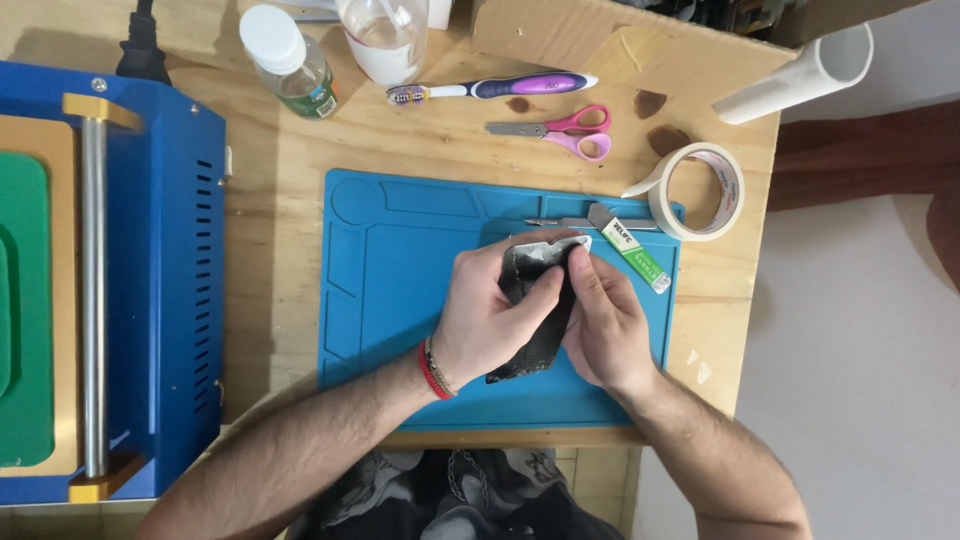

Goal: Scraping adhesive residue or film off a mobile phone LCD screen using a small hand-held blade on a repair mat.

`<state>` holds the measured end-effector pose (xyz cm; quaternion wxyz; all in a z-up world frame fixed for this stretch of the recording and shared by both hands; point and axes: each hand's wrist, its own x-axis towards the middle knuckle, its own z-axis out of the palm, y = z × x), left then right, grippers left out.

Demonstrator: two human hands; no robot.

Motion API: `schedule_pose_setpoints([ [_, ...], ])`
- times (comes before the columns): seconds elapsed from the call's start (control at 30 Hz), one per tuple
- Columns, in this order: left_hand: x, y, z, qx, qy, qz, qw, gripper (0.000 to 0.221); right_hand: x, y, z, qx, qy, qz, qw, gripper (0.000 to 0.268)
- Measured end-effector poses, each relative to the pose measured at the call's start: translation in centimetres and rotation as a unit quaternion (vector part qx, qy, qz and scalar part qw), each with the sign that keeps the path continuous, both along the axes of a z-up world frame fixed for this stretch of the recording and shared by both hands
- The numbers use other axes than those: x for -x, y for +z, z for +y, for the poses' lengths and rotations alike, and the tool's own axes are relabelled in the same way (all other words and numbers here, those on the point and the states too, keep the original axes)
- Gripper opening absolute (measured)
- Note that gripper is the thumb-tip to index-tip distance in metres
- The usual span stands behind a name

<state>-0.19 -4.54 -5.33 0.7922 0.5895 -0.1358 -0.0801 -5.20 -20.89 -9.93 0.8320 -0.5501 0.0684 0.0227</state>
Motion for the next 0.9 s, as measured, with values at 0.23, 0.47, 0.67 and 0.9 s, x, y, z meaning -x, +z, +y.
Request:
schedule_pose_setpoints([
  [0.23, -0.3, -1.2, -0.3, 0.045, -0.012, 0.035, 0.998, 0.013, -0.3, 1.5, 0.1, -0.065, 0.045, -0.032, 0.996, 0.047],
  [0.47, -1.2, -1.5, -0.3, 0.078, -0.058, 0.035, 0.995, 0.015, -1.1, 2.6, 0.0, -0.081, 0.06, -0.038, 0.994, 0.048],
  [0.67, -1.4, -1.1, -0.3, 0.076, -0.065, 0.009, 0.995, 0.015, 0.5, -1.6, -2.2, -0.04, 0.066, -0.043, 0.996, 0.042],
  [0.9, -1.4, -0.9, -0.1, 0.075, -0.058, -0.021, 0.995, 0.014, -1.1, 2.0, -0.3, -0.07, 0.081, -0.061, 0.992, 0.046],
])
